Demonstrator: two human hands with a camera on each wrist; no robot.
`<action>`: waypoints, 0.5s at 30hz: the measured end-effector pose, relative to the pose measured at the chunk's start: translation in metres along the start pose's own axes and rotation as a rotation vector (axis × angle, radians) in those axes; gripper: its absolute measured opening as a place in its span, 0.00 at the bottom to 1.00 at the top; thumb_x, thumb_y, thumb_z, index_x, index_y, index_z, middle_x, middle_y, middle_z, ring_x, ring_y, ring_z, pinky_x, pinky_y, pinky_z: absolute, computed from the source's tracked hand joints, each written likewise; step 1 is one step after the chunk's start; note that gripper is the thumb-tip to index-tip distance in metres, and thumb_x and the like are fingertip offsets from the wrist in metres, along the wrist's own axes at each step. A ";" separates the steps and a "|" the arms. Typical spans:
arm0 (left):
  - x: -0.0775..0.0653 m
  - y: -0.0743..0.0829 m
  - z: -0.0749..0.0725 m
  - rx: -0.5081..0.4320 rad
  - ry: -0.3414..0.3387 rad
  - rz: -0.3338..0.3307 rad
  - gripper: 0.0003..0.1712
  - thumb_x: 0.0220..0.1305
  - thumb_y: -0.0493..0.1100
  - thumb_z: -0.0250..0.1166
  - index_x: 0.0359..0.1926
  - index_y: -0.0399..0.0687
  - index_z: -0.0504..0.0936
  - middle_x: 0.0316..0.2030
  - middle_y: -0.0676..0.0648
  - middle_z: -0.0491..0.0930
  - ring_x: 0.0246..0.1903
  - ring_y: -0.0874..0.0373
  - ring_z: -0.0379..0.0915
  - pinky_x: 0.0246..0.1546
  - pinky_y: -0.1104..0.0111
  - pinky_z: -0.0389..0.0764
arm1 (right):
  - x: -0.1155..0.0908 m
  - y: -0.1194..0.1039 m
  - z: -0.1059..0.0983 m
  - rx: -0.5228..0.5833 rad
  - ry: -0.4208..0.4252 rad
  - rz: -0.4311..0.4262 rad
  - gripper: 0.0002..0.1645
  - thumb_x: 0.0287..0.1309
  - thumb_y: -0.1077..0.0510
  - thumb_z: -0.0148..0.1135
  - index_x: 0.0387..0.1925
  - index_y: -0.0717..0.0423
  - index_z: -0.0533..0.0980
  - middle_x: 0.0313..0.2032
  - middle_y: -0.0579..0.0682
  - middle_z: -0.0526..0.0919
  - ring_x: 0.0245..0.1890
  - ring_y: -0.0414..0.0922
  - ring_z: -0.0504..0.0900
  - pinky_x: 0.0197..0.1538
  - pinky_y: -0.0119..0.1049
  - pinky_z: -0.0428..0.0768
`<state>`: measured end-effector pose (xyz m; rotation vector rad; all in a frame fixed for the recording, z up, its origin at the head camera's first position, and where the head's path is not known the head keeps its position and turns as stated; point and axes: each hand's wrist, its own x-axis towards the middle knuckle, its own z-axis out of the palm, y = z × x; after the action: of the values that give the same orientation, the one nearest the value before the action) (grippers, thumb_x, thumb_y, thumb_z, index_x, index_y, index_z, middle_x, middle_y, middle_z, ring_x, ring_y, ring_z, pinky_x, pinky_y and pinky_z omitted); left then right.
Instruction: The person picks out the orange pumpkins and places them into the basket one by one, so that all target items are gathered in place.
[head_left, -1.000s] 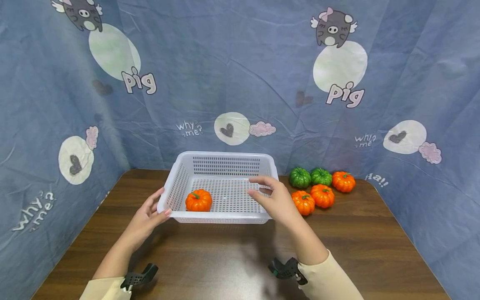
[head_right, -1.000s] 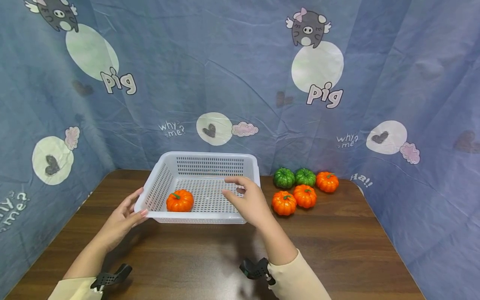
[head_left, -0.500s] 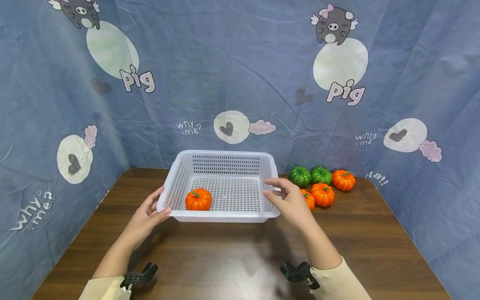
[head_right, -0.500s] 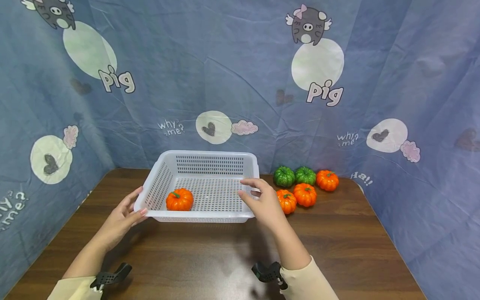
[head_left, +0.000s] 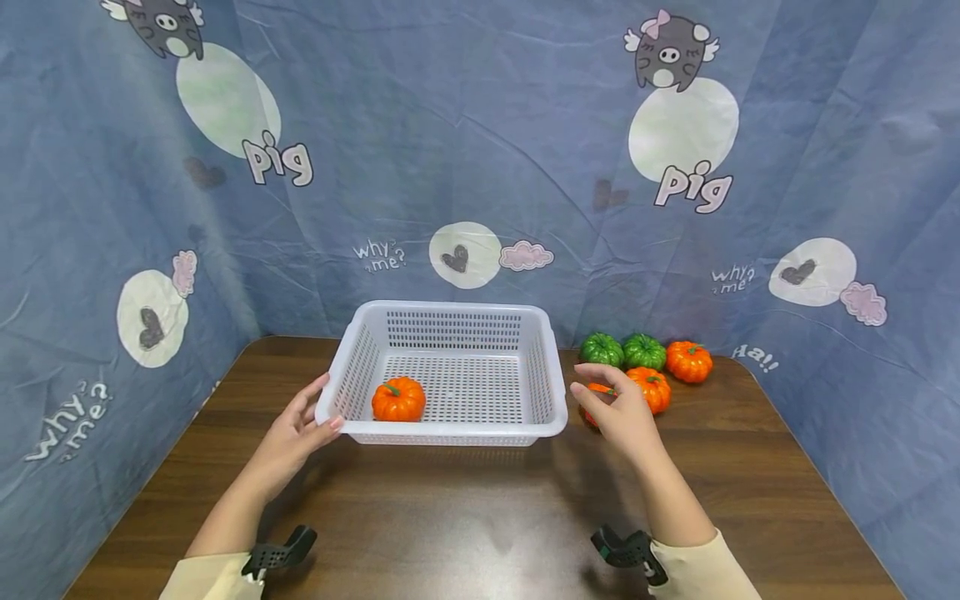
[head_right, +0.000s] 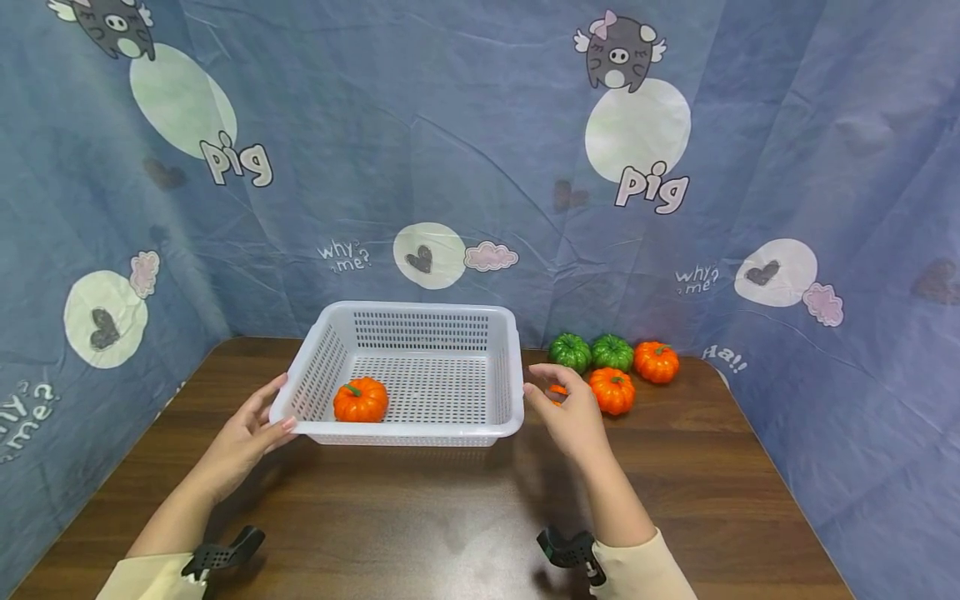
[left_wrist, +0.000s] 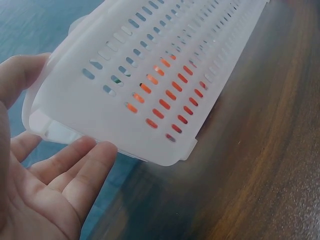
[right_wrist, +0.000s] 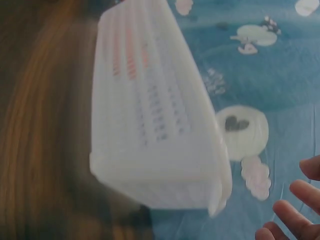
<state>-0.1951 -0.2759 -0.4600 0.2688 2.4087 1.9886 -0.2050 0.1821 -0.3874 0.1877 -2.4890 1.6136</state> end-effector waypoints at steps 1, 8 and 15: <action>0.000 0.000 0.000 0.002 0.000 -0.002 0.47 0.70 0.39 0.64 0.80 0.48 0.46 0.68 0.28 0.63 0.52 0.65 0.76 0.49 0.75 0.80 | 0.000 0.003 -0.003 -0.009 0.005 0.006 0.21 0.66 0.54 0.66 0.57 0.60 0.79 0.56 0.59 0.80 0.59 0.54 0.77 0.59 0.45 0.79; 0.000 0.000 0.000 0.010 0.006 -0.010 0.47 0.70 0.40 0.64 0.80 0.49 0.46 0.68 0.29 0.63 0.52 0.65 0.76 0.49 0.75 0.79 | 0.002 0.017 -0.021 -0.056 0.051 0.027 0.21 0.67 0.55 0.64 0.57 0.61 0.77 0.57 0.58 0.80 0.61 0.51 0.75 0.62 0.43 0.76; 0.000 0.001 0.000 0.017 0.007 -0.012 0.46 0.70 0.40 0.64 0.80 0.49 0.46 0.68 0.29 0.64 0.52 0.65 0.76 0.49 0.75 0.79 | 0.003 0.035 -0.037 -0.054 0.110 0.028 0.21 0.68 0.57 0.63 0.58 0.64 0.76 0.56 0.61 0.79 0.59 0.51 0.75 0.51 0.17 0.73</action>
<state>-0.1953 -0.2755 -0.4590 0.2473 2.4262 1.9689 -0.2126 0.2300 -0.4036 0.0558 -2.4588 1.5221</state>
